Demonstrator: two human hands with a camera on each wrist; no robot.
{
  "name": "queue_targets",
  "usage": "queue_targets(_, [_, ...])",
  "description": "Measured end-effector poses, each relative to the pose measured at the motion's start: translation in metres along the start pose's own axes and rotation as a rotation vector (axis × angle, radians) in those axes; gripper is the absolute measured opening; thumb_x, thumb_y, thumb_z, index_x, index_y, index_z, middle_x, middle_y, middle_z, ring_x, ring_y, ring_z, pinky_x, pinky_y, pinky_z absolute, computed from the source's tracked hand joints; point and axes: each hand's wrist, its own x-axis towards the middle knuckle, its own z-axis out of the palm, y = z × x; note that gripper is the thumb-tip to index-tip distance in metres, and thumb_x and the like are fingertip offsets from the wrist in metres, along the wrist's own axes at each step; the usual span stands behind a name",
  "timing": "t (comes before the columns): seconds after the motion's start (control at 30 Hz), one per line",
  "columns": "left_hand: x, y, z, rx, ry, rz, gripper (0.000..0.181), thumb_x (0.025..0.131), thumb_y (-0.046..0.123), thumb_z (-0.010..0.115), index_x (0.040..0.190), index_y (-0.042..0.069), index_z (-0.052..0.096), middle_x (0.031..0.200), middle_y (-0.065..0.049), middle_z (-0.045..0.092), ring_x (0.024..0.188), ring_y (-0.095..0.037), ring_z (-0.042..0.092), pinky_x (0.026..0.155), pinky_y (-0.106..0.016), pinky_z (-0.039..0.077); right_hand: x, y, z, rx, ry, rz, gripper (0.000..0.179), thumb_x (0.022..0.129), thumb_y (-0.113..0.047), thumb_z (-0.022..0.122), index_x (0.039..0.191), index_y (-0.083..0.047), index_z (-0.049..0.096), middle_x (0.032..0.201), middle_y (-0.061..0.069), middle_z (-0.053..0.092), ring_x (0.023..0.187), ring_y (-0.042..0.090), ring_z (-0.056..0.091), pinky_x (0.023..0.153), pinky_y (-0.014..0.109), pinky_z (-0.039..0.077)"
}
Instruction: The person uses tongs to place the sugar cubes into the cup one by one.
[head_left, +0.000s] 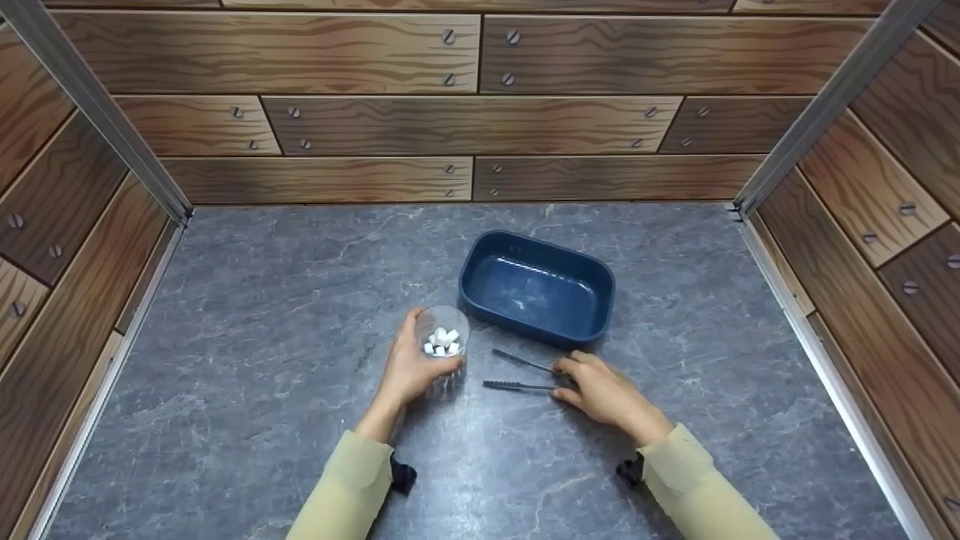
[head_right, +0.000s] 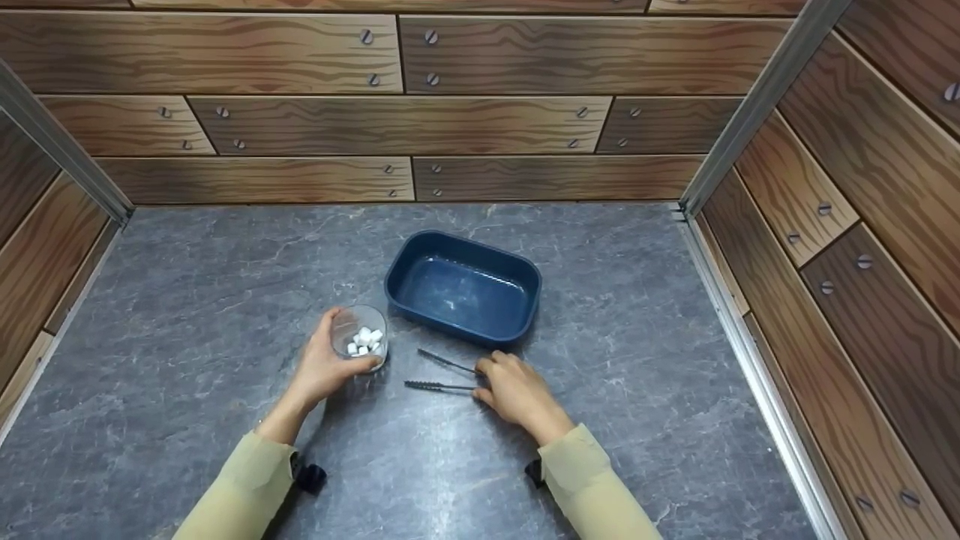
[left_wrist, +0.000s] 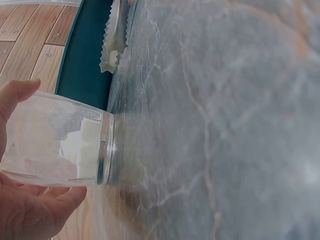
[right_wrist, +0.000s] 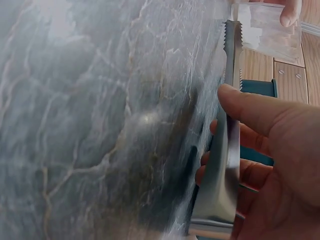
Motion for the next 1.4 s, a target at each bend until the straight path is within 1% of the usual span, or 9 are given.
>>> queue_targets(0.27, [0.0, -0.001, 0.0, -0.008, -0.004, -0.011, 0.099, 0.061, 0.019, 0.091, 0.144, 0.006, 0.039, 0.136, -0.022, 0.049, 0.123, -0.036, 0.048, 0.103, -0.048, 0.039, -0.001, 0.001, 0.001, -0.064, -0.004, -0.045, 0.029, 0.088, -0.017, 0.074, 0.113, -0.004, 0.067, 0.102, 0.009, 0.059, 0.097, 0.031, 0.06, 0.087, 0.05, 0.05])
queue_targets(0.43, [0.0, -0.001, -0.001, -0.007, -0.003, -0.002, 0.099, 0.061, 0.02, 0.092, 0.144, 0.005, 0.039, 0.137, -0.022, 0.049, 0.124, -0.037, 0.048, 0.104, -0.048, 0.039, 0.0, 0.001, 0.002, -0.092, 0.013, -0.062, 0.029, 0.086, -0.014, 0.076, 0.112, -0.004, 0.068, 0.101, 0.009, 0.06, 0.096, 0.031, 0.061, 0.085, 0.048, 0.051])
queue_targets(0.53, [-0.001, -0.002, -0.001, -0.008, -0.005, 0.005, 0.101, 0.061, 0.022, 0.093, 0.144, 0.005, 0.039, 0.137, -0.022, 0.049, 0.124, -0.037, 0.047, 0.104, -0.048, 0.038, 0.0, 0.0, 0.002, -0.101, 0.018, -0.064, 0.032, 0.085, -0.013, 0.076, 0.114, -0.004, 0.068, 0.104, 0.01, 0.062, 0.097, 0.032, 0.061, 0.085, 0.048, 0.051])
queue_targets(0.77, [-0.001, -0.001, -0.005, -0.011, -0.04, -0.004, 0.108, 0.059, 0.034, 0.095, 0.145, 0.006, 0.038, 0.143, -0.022, 0.045, 0.13, -0.038, 0.043, 0.106, -0.052, 0.035, -0.003, -0.003, -0.002, -0.083, 0.0, -0.023, 0.04, 0.086, -0.014, 0.076, 0.122, -0.003, 0.065, 0.108, 0.012, 0.062, 0.099, 0.031, 0.062, 0.085, 0.049, 0.051])
queue_targets(0.93, [-0.003, -0.002, -0.01, -0.019, -0.082, -0.005, 0.114, 0.058, 0.037, 0.095, 0.15, 0.012, 0.032, 0.148, -0.022, 0.038, 0.134, -0.038, 0.038, 0.109, -0.053, 0.031, -0.008, -0.007, -0.008, -0.043, -0.013, -0.022, 0.043, 0.087, -0.015, 0.075, 0.126, -0.003, 0.063, 0.114, 0.013, 0.061, 0.104, 0.032, 0.061, 0.088, 0.05, 0.051])
queue_targets(1.1, [-0.005, -0.002, -0.016, -0.055, -0.108, 0.027, 0.114, 0.063, 0.043, 0.092, 0.153, 0.02, 0.026, 0.151, -0.019, 0.036, 0.136, -0.034, 0.037, 0.11, -0.051, 0.03, -0.013, -0.011, -0.019, -0.016, -0.013, -0.053, 0.043, 0.09, -0.019, 0.072, 0.128, -0.002, 0.062, 0.117, 0.013, 0.06, 0.106, 0.03, 0.06, 0.089, 0.049, 0.05])
queue_targets(1.17, [-0.005, 0.0, -0.02, -0.076, -0.113, 0.045, 0.111, 0.066, 0.043, 0.09, 0.154, 0.02, 0.025, 0.152, -0.018, 0.036, 0.137, -0.032, 0.036, 0.111, -0.048, 0.03, -0.014, -0.013, -0.025, 0.004, -0.016, -0.058, 0.042, 0.092, -0.022, 0.07, 0.129, -0.002, 0.062, 0.119, 0.012, 0.06, 0.109, 0.03, 0.06, 0.091, 0.048, 0.05])
queue_targets(1.3, [-0.005, 0.004, -0.029, -0.064, -0.106, 0.097, 0.101, 0.075, 0.038, 0.085, 0.154, 0.013, 0.026, 0.154, -0.016, 0.035, 0.14, -0.032, 0.033, 0.113, -0.043, 0.029, -0.015, -0.016, -0.038, 0.07, 0.008, -0.058, 0.041, 0.097, -0.028, 0.063, 0.13, -0.003, 0.061, 0.12, 0.011, 0.061, 0.111, 0.028, 0.059, 0.092, 0.046, 0.049])
queue_targets(1.4, [-0.006, 0.007, -0.037, 0.0, -0.082, 0.132, 0.092, 0.081, 0.038, 0.08, 0.153, 0.01, 0.029, 0.153, -0.016, 0.036, 0.139, -0.034, 0.034, 0.112, -0.048, 0.029, -0.018, -0.016, -0.048, 0.112, 0.049, -0.046, 0.043, 0.1, -0.034, 0.057, 0.132, -0.005, 0.06, 0.123, 0.009, 0.061, 0.114, 0.028, 0.059, 0.094, 0.047, 0.049])
